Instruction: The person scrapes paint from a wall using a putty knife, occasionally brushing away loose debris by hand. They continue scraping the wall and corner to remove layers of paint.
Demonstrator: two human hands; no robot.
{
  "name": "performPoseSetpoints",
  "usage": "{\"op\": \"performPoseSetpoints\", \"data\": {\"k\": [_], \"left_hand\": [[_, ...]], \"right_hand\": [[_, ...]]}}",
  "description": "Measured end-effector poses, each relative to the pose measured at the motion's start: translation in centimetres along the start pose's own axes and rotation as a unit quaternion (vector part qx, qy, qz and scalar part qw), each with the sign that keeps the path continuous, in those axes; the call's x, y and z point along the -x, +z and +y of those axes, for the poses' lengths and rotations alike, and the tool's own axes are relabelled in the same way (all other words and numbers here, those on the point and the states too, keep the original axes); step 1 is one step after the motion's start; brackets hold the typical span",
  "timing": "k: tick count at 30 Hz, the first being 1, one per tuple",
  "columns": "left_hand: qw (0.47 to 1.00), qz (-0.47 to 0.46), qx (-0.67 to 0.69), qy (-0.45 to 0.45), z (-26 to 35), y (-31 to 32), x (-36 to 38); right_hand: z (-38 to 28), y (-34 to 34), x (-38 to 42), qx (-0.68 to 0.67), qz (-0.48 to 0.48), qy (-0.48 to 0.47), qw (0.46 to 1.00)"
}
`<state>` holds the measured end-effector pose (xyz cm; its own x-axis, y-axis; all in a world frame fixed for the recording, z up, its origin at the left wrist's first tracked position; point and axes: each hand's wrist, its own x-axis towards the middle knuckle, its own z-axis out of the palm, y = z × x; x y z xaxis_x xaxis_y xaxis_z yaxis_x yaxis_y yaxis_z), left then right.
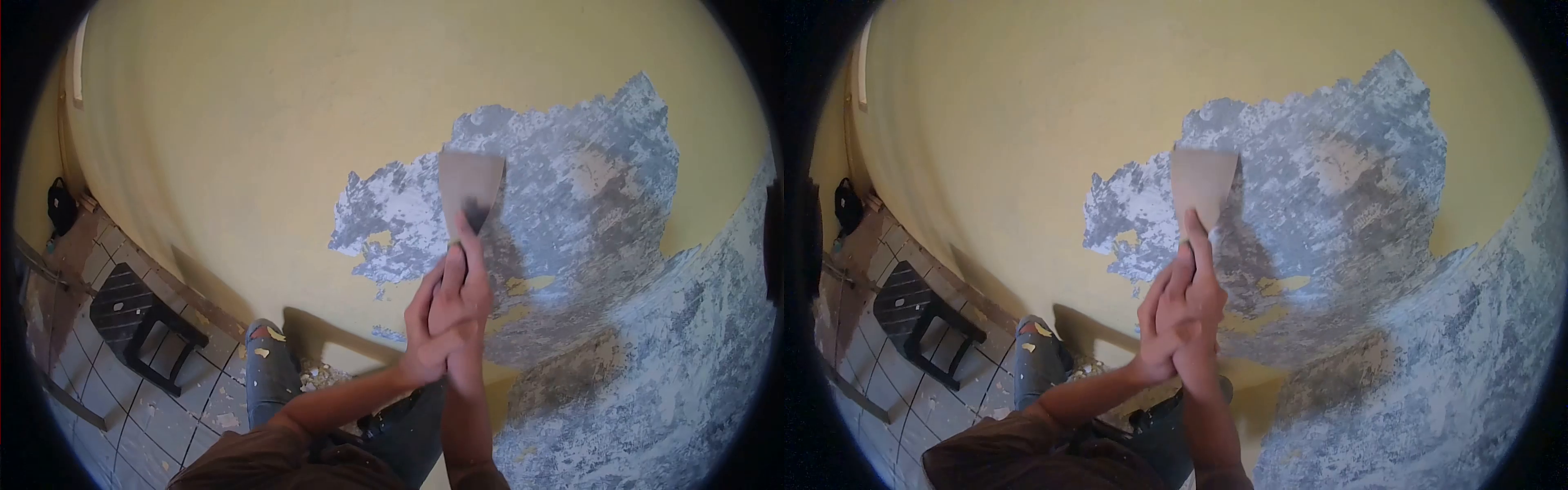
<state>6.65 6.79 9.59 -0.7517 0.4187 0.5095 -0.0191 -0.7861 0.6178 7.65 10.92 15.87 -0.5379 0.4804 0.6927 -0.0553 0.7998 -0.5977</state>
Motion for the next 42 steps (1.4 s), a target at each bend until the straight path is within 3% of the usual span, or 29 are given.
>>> {"op": "performPoseSetpoints", "data": {"k": [2, 4, 6, 7, 9, 12, 14, 17, 19, 21, 24, 26, 27, 29, 33, 35, 36, 39, 41, 42], "left_hand": [[0.995, 0.028, 0.064, -0.071, 1.5, 0.9, -1.0], [0.998, 0.025, 0.025, -0.057, -0.1, 0.1, -0.4], [0.987, -0.019, -0.116, 0.106, -1.5, -1.2, -0.1], [0.987, -0.02, -0.117, 0.11, -1.3, -1.3, -0.1], [1.0, 0.0, 0.002, -0.024, -0.3, -1.0, 0.4], [0.996, 0.022, 0.042, -0.072, 1.5, 0.1, -0.5], [0.998, 0.015, 0.018, -0.053, 0.3, -0.5, 0.1], [1.0, -0.014, -0.01, 0.007, -0.4, -1.3, 0.1], [0.998, 0.02, 0.014, -0.062, 0.8, -0.9, -0.5], [0.998, 0.016, 0.017, -0.065, 1.4, -0.4, -0.5], [0.999, -0.002, 0.018, -0.036, -0.5, -1.4, -0.4], [0.982, -0.045, -0.137, 0.125, -2.4, -3.0, -0.4], [0.981, -0.045, -0.137, 0.126, -1.3, -2.4, -0.8], [0.997, 0.019, 0.012, -0.077, 2.3, -0.4, -1.3], [0.996, 0.015, 0.044, -0.072, 2.5, 0.1, -1.2], [0.998, -0.003, -0.065, 0.026, 0.6, -1.1, -0.5], [0.997, -0.005, -0.065, 0.028, 0.3, -1.1, -0.9], [1.0, 0.012, -0.025, 0.011, 0.5, -0.4, -1.4], [0.997, 0.018, 0.043, -0.068, 2.7, 0.9, -2.2], [0.997, 0.016, 0.046, -0.066, 2.6, 0.9, -1.9]], "right_hand": [[-1.6, -0.4, -1.2, 0.007, -0.046, 0.056, 0.997], [-1.0, -0.5, -0.6, 0.006, -0.045, 0.035, 0.998], [-0.4, -0.4, 0.5, 0.006, -0.04, 0.014, 0.999], [-0.2, -0.1, 1.0, -0.005, -0.037, 0.03, 0.999], [-0.4, 0.2, 0.5, -0.016, -0.037, 0.049, 0.998], [-1.7, 0.1, -0.6, -0.001, -0.054, 0.056, 0.997], [-1.8, -0.2, -0.3, -0.072, -0.063, 0.069, 0.993], [0.2, 0.6, 0.8, -0.006, -0.031, 0.037, 0.999], [-1.0, 0.8, -1.0, -0.012, -0.034, 0.036, 0.999], [-1.3, 0.7, -0.9, -0.019, -0.038, 0.041, 0.998], [-0.7, 0.5, -0.1, -0.012, -0.037, 0.038, 0.998], [0.2, 1.0, 0.6, -0.019, -0.023, 0.042, 0.999], [0.0, 1.1, 0.0, -0.019, -0.022, 0.041, 0.999], [-0.9, 1.1, -1.2, -0.004, -0.015, 0.023, 1.0], [-1.7, 0.5, -1.3, -0.013, -0.035, 0.056, 0.998], [-0.6, 0.9, -0.1, -0.031, 0.003, 0.018, 0.999], [-0.7, 0.9, -0.4, -0.032, 0.005, 0.016, 0.999], [-1.1, 0.4, -1.2, 0.01, -0.029, 0.055, 0.998], [-1.6, 0.3, -2.4, -0.011, -0.022, 0.01, 1.0], [-1.7, 0.1, -2.1, -0.009, -0.021, 0.008, 1.0]]}}
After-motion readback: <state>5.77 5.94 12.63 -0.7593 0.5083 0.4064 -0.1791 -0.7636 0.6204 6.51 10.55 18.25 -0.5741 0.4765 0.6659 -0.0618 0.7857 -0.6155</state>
